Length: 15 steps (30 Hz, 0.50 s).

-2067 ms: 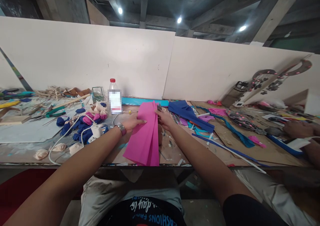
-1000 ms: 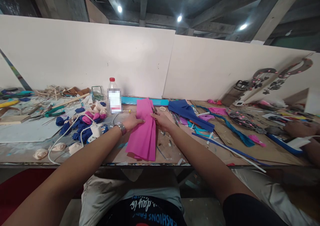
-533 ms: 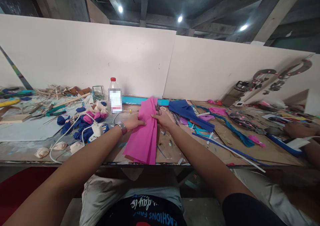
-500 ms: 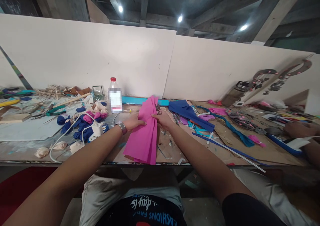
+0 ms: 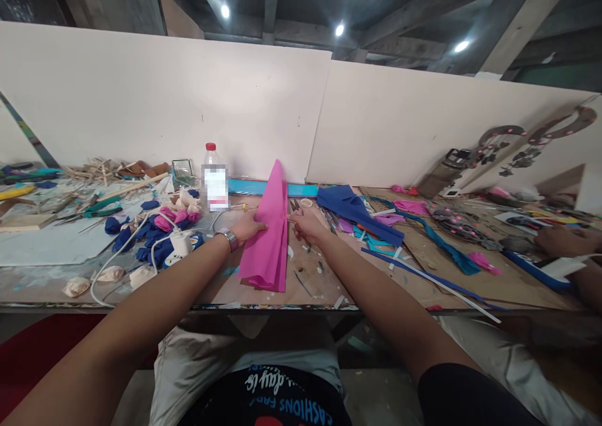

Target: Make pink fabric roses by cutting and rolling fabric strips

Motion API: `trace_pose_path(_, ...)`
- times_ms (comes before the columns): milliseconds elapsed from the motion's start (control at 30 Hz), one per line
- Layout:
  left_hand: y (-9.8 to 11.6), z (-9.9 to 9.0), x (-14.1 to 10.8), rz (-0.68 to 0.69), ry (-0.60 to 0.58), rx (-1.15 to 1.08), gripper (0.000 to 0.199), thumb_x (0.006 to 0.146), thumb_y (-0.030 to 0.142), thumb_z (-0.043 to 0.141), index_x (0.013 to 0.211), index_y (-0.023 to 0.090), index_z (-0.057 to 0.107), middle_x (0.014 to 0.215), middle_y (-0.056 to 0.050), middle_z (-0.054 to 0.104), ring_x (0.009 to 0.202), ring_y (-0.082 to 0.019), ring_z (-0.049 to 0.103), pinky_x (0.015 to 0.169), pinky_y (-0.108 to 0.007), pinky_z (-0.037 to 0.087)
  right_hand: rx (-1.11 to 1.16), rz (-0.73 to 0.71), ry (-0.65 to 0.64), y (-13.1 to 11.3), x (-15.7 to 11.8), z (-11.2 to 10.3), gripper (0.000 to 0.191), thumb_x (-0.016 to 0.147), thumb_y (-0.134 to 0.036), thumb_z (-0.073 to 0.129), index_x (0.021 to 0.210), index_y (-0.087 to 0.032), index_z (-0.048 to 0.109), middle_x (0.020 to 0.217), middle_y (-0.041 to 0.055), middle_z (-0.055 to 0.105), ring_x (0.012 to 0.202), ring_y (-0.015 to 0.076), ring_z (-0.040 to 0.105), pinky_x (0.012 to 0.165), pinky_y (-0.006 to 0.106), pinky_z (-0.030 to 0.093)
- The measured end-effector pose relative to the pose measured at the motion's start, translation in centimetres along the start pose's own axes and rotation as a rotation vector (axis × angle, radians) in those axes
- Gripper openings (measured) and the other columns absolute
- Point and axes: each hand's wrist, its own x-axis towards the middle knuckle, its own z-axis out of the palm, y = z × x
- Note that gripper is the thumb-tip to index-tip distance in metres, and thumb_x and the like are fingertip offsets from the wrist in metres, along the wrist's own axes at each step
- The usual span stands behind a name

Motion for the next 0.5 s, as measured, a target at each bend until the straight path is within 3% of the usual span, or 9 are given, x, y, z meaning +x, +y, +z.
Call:
trace_pose_path(200, -0.4, -0.5, 0.8, -0.04, 0.083, -0.028, 0.056, 0.068, 0.025, 0.078, 0.121, 0.02, 0.063, 0.119, -0.012, 0.074, 0.101, -0.026, 0.072, 0.081, -0.032, 0.054, -0.066, 0.019, -0.111, -0.7, -1.1, 0.3, 0.04, 0.073, -0.029, 0.077, 0.103, -0.026, 0.05, 0.05, -0.014, 0.041, 0.033, 0.0068, 0.036, 0.032, 0.017, 0.026)
trace_pose_path(333, -0.3, -0.6, 0.7, -0.039, 0.105, -0.098, 0.052, 0.07, 0.026, 0.077, 0.12, 0.021, 0.063, 0.117, -0.012, 0.075, 0.101, -0.025, 0.072, 0.083, -0.033, 0.053, -0.093, 0.024, -0.248, -0.8, -1.5, 0.3, 0.027, 0.073, -0.028, 0.078, 0.091, -0.023, 0.058, 0.052, -0.0115, 0.042, 0.036, 0.0052, 0.031, 0.032, 0.017, 0.025)
trace_pose_path(500, 0.3, -0.4, 0.2, -0.038, 0.15, -0.166, 0.048, 0.07, 0.025, 0.078, 0.115, 0.022, 0.063, 0.119, -0.012, 0.073, 0.101, -0.025, 0.072, 0.082, -0.033, 0.054, -0.104, 0.046, -0.348, -0.7, -1.4, 0.2, 0.029, 0.064, -0.019, 0.081, 0.086, -0.018, 0.063, 0.057, -0.0074, 0.052, 0.04, 0.0061, 0.041, 0.033, 0.018, 0.027)
